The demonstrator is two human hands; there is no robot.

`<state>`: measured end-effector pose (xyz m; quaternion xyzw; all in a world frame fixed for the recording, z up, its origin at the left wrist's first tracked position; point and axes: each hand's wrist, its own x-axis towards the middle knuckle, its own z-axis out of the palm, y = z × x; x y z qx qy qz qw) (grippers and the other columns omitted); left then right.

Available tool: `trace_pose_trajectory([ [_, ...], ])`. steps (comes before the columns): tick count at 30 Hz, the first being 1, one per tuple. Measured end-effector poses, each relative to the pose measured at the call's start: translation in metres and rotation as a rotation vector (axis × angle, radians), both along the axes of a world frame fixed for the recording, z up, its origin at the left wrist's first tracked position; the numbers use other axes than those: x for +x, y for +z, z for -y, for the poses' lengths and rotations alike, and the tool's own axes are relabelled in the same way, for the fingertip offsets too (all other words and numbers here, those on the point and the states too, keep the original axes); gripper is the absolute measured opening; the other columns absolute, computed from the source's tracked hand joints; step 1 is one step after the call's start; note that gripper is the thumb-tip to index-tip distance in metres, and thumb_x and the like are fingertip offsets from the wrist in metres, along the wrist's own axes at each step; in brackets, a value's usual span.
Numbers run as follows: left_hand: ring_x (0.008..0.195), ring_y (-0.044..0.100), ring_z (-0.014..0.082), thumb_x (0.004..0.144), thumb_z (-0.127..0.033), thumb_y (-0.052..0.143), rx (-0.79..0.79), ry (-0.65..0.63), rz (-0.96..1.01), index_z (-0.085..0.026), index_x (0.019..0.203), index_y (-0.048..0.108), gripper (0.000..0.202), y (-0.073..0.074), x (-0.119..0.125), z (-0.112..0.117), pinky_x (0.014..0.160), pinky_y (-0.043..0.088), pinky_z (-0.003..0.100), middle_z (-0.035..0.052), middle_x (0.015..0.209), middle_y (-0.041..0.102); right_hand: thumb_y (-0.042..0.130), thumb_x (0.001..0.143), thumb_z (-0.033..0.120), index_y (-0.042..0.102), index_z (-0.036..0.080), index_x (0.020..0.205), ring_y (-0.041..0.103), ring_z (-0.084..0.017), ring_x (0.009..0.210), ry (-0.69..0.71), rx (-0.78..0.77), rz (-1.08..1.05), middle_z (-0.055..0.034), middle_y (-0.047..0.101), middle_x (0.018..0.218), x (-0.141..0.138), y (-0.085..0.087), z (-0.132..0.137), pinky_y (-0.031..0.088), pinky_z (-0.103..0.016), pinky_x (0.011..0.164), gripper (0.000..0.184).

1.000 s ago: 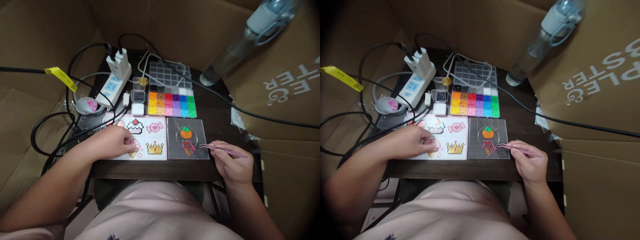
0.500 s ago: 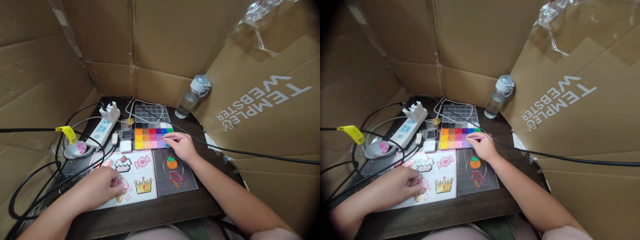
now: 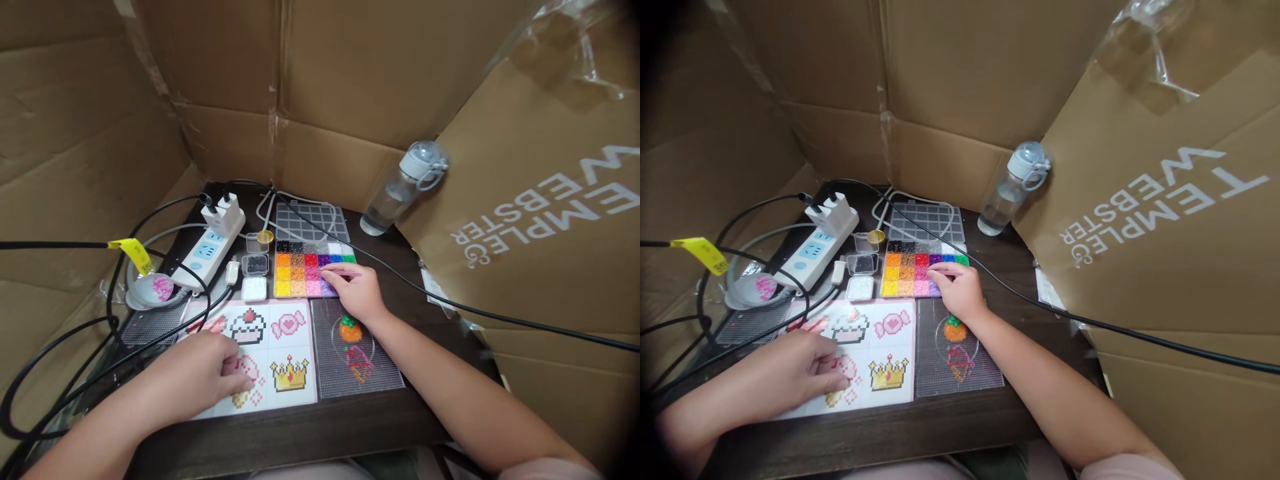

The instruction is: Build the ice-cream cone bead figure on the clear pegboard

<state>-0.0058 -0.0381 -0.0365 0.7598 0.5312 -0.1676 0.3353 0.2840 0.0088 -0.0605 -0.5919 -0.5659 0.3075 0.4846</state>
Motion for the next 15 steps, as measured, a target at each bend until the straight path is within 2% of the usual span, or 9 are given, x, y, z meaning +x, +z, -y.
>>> trace_pose_trajectory([
  [15,0.062,0.052,0.0184,0.079,-0.055,0.06,0.031,-0.008,0.009,-0.023,0.061,0.048,0.038,0.0001,0.0006,0.0,0.057,0.025,0.033,0.0,0.063,0.06,0.076,0.075,0.028,0.082,0.019,0.08,0.08,-0.025,0.083,-0.005,-0.025,-0.006,-0.0093,0.083,0.088,-0.0024,-0.0007,0.0009,0.066,-0.037,0.078,0.011],
])
